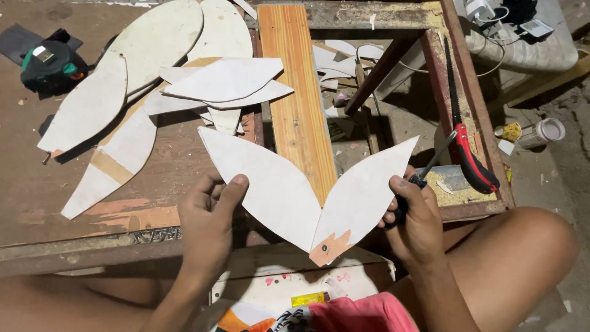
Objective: Assembling white wooden cutouts onto a wooden base using a screwdriver for alignment and a manual stapler for fastening.
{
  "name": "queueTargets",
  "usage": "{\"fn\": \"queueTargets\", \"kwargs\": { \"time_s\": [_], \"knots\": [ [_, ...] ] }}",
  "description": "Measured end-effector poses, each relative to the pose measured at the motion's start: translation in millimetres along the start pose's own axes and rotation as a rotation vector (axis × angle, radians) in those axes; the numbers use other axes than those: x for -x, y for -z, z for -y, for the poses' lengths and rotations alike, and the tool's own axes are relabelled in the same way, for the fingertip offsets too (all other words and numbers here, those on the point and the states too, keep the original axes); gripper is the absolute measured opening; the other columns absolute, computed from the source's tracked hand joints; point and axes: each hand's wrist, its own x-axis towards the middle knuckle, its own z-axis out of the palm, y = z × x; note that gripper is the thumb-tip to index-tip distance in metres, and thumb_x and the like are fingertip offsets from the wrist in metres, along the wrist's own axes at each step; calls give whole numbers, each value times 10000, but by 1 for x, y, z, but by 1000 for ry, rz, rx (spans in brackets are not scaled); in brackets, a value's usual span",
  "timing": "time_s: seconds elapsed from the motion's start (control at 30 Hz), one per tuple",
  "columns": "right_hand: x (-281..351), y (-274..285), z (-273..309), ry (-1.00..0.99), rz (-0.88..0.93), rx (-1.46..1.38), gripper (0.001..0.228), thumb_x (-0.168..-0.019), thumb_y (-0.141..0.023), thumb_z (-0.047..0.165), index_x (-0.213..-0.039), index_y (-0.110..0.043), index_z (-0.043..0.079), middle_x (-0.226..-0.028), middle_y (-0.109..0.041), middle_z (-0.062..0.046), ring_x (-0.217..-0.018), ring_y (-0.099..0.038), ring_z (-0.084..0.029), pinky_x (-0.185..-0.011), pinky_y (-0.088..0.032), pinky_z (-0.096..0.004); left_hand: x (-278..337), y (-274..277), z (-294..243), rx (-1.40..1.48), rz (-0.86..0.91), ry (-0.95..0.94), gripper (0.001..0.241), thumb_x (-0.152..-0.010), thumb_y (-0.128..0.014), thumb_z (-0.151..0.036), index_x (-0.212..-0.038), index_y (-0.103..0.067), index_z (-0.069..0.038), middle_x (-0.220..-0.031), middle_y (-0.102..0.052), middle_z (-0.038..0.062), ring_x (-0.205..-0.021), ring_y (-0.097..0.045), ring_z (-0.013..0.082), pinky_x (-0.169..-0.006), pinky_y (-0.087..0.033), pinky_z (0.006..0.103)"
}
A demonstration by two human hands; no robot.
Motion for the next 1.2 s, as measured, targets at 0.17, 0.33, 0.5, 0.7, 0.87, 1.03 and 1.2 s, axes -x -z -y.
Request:
{"fn": "queueTargets", "kwargs": {
  "time_s": [0.17,0.33,0.5,0.7,0.87,1.03,1.2],
  "knots": [
    [-2,-2,-1,16,-9,16,217,-974,-595,184,-1120,-578,25,-546,-447,22,-389,-526,-79,-389,-545,-272,-3,1,-3,23,-1,-39,316,-915,-744,-178,-1039,-682,106,-678,-662,201,-559,-645,200,-510,-593,358],
    [0,-4,1,34,-27,34,224,-964,-595,178,-1128,-581,27,-540,-445,20,-379,-531,-79,-400,-552,-270,-2,-2,-9,7,-10,-53,306,-914,-759,-186,-1021,-685,90,-665,-641,173,-552,-627,178,-521,-590,333],
    [-2,1,-2,59,-42,48,237,-958,-602,186,-1135,-582,30,-530,-441,9,-371,-530,-87,-408,-555,-276,-2,-2,-9,29,-32,-47,297,-917,-759,-182,-997,-675,92,-641,-623,164,-490,-635,189,-456,-562,319],
    [-3,4,-5,77,-62,43,234,-947,-616,182,-1128,-597,36,-517,-448,-5,-369,-535,-105,-407,-544,-283,-8,2,-5,15,-37,-50,304,-923,-761,-170,-1004,-676,111,-643,-632,166,-527,-634,180,-502,-577,316],
    [-4,0,-2,84,-71,34,236,-943,-620,177,-1132,-600,37,-515,-451,-8,-372,-532,-108,-408,-543,-285,-8,1,-11,16,-39,-47,308,-926,-757,-170,-1007,-669,114,-637,-635,169,-527,-635,184,-507,-587,321],
    [-5,-1,-2,83,-73,23,233,-941,-626,179,-1124,-594,40,-512,-450,-14,-373,-534,-115,-410,-541,-288,-10,3,-12,18,-40,-50,295,-932,-750,-159,-1016,-663,110,-633,-643,170,-520,-642,186,-505,-590,325],
    [-4,-4,-1,100,-67,39,250,-941,-619,165,-1144,-609,21,-505,-472,-23,-375,-540,-118,-418,-551,-284,-11,6,-11,38,-44,-51,259,-934,-747,-151,-984,-672,92,-604,-631,162,-527,-632,193,-529,-588,330]
  ]
}}
